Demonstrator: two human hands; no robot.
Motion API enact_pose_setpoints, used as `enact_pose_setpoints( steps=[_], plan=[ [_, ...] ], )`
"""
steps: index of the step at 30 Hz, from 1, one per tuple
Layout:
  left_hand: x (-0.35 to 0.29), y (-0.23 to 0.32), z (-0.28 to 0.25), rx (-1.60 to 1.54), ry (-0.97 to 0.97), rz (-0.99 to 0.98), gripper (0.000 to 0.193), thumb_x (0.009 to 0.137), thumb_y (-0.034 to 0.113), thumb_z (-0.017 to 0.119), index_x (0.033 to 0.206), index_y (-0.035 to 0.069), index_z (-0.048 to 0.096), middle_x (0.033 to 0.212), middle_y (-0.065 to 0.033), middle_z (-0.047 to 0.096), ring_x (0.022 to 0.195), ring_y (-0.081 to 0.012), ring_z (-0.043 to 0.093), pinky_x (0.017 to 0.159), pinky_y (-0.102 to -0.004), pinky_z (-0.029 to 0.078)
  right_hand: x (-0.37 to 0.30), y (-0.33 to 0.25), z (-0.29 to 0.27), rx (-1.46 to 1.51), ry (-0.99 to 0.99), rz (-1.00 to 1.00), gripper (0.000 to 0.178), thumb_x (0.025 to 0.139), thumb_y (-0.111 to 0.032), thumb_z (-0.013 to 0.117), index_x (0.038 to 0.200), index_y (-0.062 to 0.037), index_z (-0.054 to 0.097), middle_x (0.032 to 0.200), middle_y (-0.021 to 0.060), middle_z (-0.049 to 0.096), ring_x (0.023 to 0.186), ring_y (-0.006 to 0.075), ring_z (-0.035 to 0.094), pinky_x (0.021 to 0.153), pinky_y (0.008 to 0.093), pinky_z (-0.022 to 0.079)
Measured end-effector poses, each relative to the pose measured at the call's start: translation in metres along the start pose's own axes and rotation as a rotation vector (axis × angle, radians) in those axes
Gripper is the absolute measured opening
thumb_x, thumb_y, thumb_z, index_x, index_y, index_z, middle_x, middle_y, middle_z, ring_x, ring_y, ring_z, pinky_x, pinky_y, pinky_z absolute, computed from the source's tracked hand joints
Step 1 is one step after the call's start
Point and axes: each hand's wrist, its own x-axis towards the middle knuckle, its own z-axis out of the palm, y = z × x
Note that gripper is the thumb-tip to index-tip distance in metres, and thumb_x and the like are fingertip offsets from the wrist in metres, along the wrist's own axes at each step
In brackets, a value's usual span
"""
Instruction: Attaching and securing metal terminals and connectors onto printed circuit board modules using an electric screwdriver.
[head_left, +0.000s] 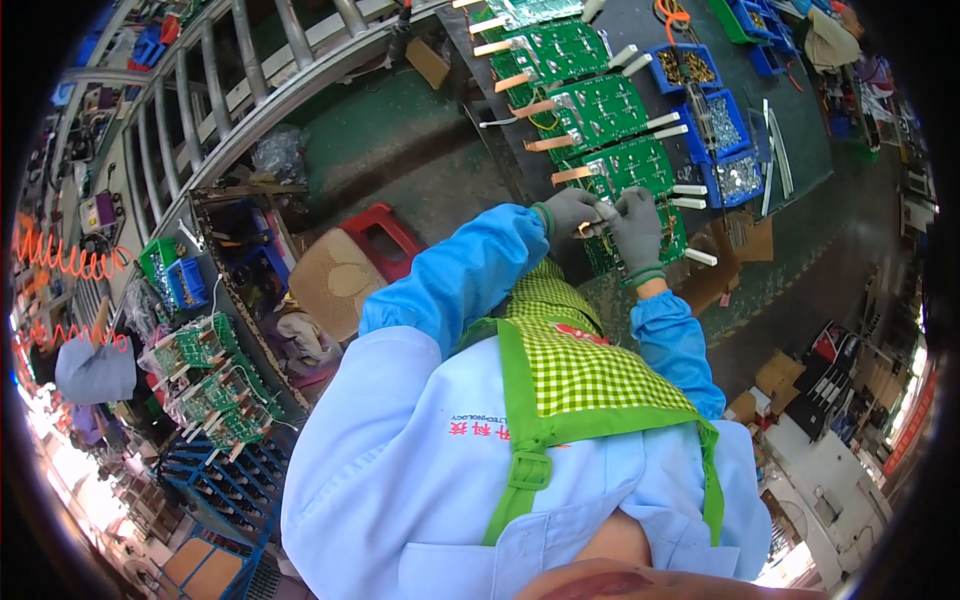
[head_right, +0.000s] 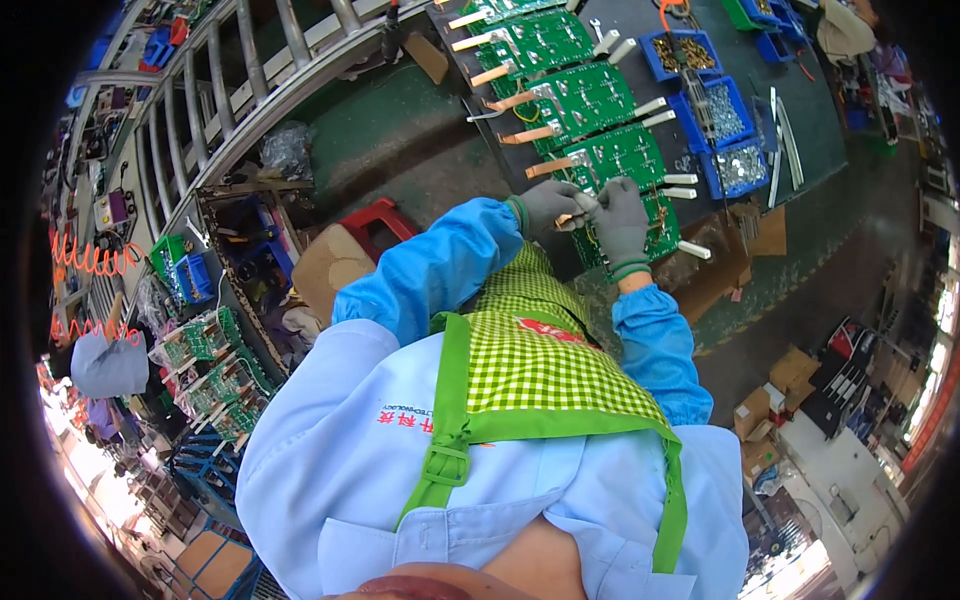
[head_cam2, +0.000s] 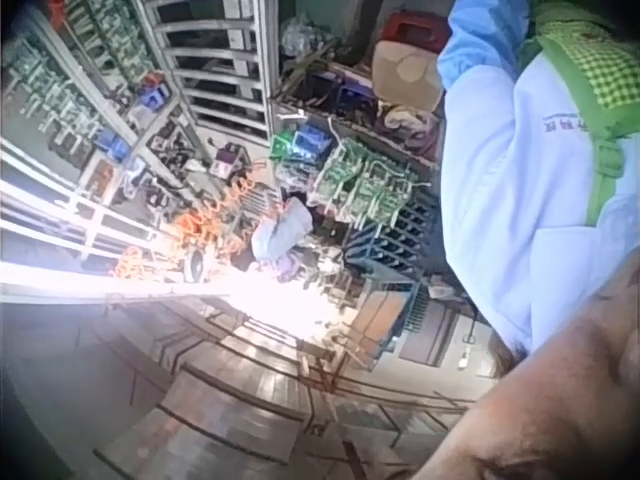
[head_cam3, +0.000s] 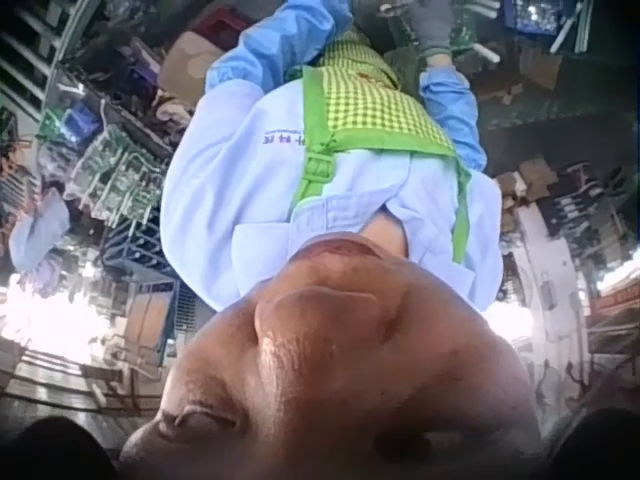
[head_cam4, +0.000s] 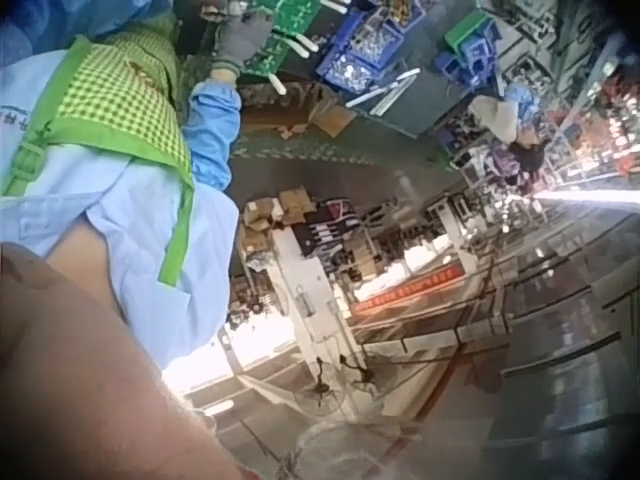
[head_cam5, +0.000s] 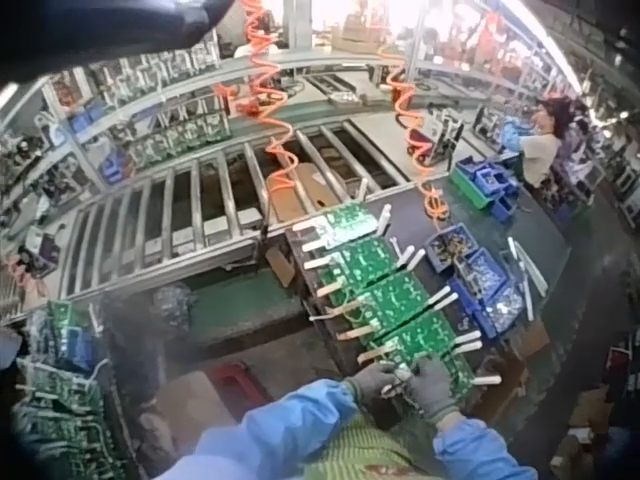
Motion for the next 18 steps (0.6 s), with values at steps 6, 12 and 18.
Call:
enact_pose_setpoints(
  steps=[6,12,18],
  plan=[
    [-0.004,0.005,0.004,0.041,0.05,-0.047,0.019,0.081,0.007,0.056,0.095,-0.006,0.059,0.08,-0.0129,0.062,0.066,-0.0164,0.06,0.051,-0.0273,0.047,-0.004,0.003,0.002,0.123,0.042,-0.059,0.024,0.076,-0.026,0.068,0.079,-0.0057,0.056,0.092,0.0108,0.05,0.074,0.0292,0.054,0.065,0.0377,0.045],
    [-0.005,0.007,0.0,0.021,-0.029,-0.087,0.019,0.082,0.007,0.056,0.095,-0.005,0.059,0.082,-0.0121,0.063,0.066,-0.0161,0.06,0.052,-0.0276,0.048,-0.005,-0.017,-0.011,0.22,-0.044,0.184,0.028,0.078,-0.032,0.065,0.085,-0.0055,0.058,0.095,0.0115,0.052,0.079,0.0309,0.056,0.069,0.0374,0.047],
    [-0.005,0.018,-0.004,0.004,-0.161,-0.068,0.014,0.082,0.012,0.059,0.085,-0.001,0.063,0.078,-0.007,0.06,0.071,-0.0112,0.056,0.058,-0.0235,0.045,-0.016,-0.007,0.0,-0.111,0.065,-0.036,0.022,0.079,-0.028,0.063,0.082,-0.0057,0.062,0.104,0.0121,0.056,0.086,0.0305,0.058,0.07,0.0356,0.048]
  ],
)
